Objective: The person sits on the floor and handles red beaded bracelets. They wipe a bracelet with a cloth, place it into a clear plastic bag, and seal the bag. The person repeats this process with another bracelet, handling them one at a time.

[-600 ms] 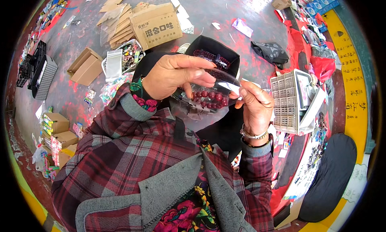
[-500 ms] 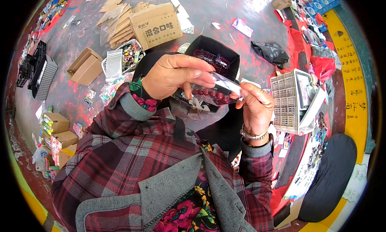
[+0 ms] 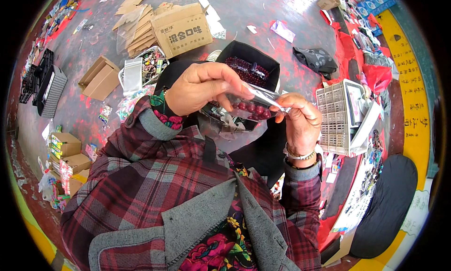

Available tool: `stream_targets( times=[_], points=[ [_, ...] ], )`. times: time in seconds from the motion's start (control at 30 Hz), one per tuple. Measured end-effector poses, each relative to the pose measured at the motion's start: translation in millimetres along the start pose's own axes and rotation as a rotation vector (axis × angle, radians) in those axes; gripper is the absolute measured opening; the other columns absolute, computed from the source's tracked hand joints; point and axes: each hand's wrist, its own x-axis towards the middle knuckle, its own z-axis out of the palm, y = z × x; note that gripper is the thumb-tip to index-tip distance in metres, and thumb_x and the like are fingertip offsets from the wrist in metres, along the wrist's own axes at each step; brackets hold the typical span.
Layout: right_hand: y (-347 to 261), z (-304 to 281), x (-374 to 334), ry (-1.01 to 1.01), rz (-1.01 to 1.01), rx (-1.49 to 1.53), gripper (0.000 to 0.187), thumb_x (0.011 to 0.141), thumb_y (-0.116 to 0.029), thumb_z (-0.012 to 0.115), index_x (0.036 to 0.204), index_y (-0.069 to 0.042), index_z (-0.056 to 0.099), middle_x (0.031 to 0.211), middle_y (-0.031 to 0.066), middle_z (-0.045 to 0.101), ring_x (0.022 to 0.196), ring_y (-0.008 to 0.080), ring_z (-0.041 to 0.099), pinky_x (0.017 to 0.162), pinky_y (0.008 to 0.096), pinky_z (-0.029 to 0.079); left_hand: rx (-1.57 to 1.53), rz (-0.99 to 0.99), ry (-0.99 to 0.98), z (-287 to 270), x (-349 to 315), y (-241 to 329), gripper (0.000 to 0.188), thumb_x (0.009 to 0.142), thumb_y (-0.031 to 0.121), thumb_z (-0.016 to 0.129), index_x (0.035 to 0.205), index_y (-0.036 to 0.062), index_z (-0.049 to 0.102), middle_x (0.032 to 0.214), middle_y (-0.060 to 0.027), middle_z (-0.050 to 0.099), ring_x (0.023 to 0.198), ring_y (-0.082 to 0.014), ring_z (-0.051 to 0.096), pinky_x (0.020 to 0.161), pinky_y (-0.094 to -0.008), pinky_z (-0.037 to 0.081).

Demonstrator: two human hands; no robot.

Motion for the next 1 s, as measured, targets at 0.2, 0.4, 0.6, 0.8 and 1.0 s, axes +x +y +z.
stream_targets(
  times=[0.2,0.4,0.6,0.8,1.0],
  points=[
    [-2.6,1.0,1.4,0.001,-0.026,-0.108,0.018,0.088,0.0,0.043,0.088,0.003,0.061,0.088,0.0106,0.06,0.071,0.0143,0.058,0.06,0.0229,0.046,0.116,0.0,0.032,2.5,-2.0,2.3,0.011,0.087,0.002,0.049,0.096,-0.0027,0.054,0.098,-0.0206,0.061,0.093,-0.0241,0.061,0.078,-0.0287,0.051],
    [1.8,-2.2,1.1,0.001,-0.02,-0.103,0.019,0.089,-0.001,0.041,0.086,0.003,0.06,0.091,0.0113,0.059,0.068,0.0134,0.056,0.063,0.0237,0.046,0.083,-0.015,0.178,13.8,0.5,3.4,0.026,0.087,0.003,0.052,0.113,-0.0015,0.048,0.098,-0.0175,0.063,0.091,-0.0216,0.063,0.076,-0.0269,0.052],
    [1.2,-13.6,4.9,0.123,0.08,-0.028,0.017,0.09,-0.008,0.045,0.1,0.001,0.056,0.097,0.0114,0.059,0.087,0.0156,0.057,0.072,0.0255,0.045,0.158,-0.055,0.24,17.2,0.8,6.4,0.032,0.087,0.004,0.052,0.119,-0.0008,0.047,0.097,-0.016,0.063,0.091,-0.0205,0.063,0.074,-0.0249,0.051],
    [-10.4,-3.5,14.2,-0.039,0.103,-0.274,0.038,0.074,-0.013,0.067,0.108,-0.003,0.055,0.106,0.0053,0.058,0.099,0.0154,0.052,0.087,0.0282,0.038,0.259,-0.072,0.241,24.2,1.4,6.4,0.025,0.088,0.004,0.052,0.112,-0.0011,0.052,0.096,-0.0127,0.064,0.087,-0.0158,0.062,0.072,-0.0232,0.051],
    [-17.8,19.3,17.8,-0.114,0.123,-0.57,0.019,0.066,-0.008,0.074,0.081,-0.003,0.064,0.08,0.0047,0.059,0.076,0.015,0.055,0.069,0.0265,0.043,0.4,-0.025,0.172,33.5,2.2,3.1,0.017,0.087,0.001,0.052,0.103,-0.0024,0.056,0.094,-0.009,0.064,0.08,-0.0105,0.061,0.069,-0.0215,0.05]
  ],
)
